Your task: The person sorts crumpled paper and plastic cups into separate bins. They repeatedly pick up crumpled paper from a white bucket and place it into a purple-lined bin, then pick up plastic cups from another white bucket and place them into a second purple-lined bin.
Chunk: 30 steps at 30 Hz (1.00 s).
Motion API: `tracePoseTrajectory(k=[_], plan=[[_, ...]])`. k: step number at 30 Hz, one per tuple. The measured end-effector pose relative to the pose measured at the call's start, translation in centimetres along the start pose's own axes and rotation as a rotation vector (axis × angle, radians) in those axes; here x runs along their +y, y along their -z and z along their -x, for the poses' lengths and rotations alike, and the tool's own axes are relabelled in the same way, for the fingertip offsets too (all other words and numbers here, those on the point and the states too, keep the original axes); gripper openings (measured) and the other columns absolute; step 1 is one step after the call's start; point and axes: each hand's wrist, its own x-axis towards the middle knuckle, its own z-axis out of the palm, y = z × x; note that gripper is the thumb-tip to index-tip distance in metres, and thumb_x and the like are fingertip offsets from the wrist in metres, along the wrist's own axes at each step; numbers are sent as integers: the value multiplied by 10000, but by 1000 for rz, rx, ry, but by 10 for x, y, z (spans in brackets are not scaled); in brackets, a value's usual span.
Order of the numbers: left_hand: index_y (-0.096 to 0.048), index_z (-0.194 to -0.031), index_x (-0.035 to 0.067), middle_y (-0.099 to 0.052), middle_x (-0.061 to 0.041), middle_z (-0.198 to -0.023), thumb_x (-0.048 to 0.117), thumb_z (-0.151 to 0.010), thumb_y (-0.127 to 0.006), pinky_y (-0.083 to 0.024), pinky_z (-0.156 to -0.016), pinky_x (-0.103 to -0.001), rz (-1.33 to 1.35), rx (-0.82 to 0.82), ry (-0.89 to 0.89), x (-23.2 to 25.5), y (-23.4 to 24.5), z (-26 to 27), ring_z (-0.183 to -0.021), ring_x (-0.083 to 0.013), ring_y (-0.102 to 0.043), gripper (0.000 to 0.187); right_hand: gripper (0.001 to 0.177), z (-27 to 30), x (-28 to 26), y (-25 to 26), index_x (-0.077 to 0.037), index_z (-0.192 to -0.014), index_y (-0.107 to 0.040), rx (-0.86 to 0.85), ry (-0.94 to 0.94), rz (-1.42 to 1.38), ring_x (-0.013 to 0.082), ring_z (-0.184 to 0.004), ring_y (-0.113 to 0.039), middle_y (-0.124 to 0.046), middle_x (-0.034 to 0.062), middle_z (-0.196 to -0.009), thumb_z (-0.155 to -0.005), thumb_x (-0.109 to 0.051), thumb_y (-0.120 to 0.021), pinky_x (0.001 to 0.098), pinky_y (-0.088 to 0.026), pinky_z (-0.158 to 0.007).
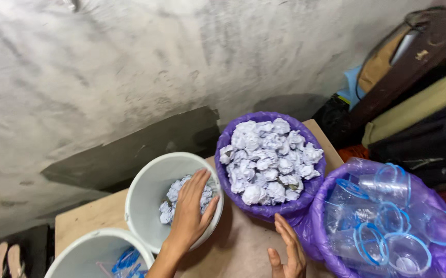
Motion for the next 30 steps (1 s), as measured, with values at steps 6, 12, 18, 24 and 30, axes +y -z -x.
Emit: tracePoseTrajectory(k=[6,12,18,24,30], plan=[[-569,-1366,1,-597,-209,-1416,158,-845,-738,-398,-1105,-479,-57,161,150,-12,26,99,-1343,-381,-552,570,543,35,17,-29,-10,-1411,-526,-109,85,18,367,-1343,-594,-598,219,-1432,-979,-332,-594,468,-467,-1135],[-592,-1338,3,-625,-199,-1372,155,-805,-764,-420,-1090,-477,-91,231,199,-24,23,191,-1307,-375,-585,580,541,60,17,-50,-6,-1403,-526,-211,146,-41,373,-1345,-584,-588,227,-1433,-986,-342,-604,467,-474,-1121],[-597,-1342,7,-627,-198,-1374,145,-804,-768,-420,-1085,-480,-37,220,243,-15,17,232,-1311,-371,-582,582,491,71,-9,-51,-16,-1393,-546,-324,38,-44,352,-1355,-577,-599,201,-1440,-979,-271,-613,454,-479,-1108],[-605,-1342,12,-624,-196,-1387,147,-818,-767,-416,-1091,-492,-2,183,315,-1,29,245,-1333,-372,-566,565,455,86,-37,-55,-63,-1377,-572,-323,-102,0,321,-1347,-587,-619,144,-1431,-958,-232,-622,437,-480,-1104],[-624,-1326,16,-616,-187,-1395,161,-838,-762,-410,-1098,-496,-9,164,293,6,44,242,-1344,-368,-555,528,441,93,-44,-62,-59,-1370,-560,-323,-95,17,318,-1345,-585,-601,164,-1443,-957,-197,-629,436,-485,-1109]])
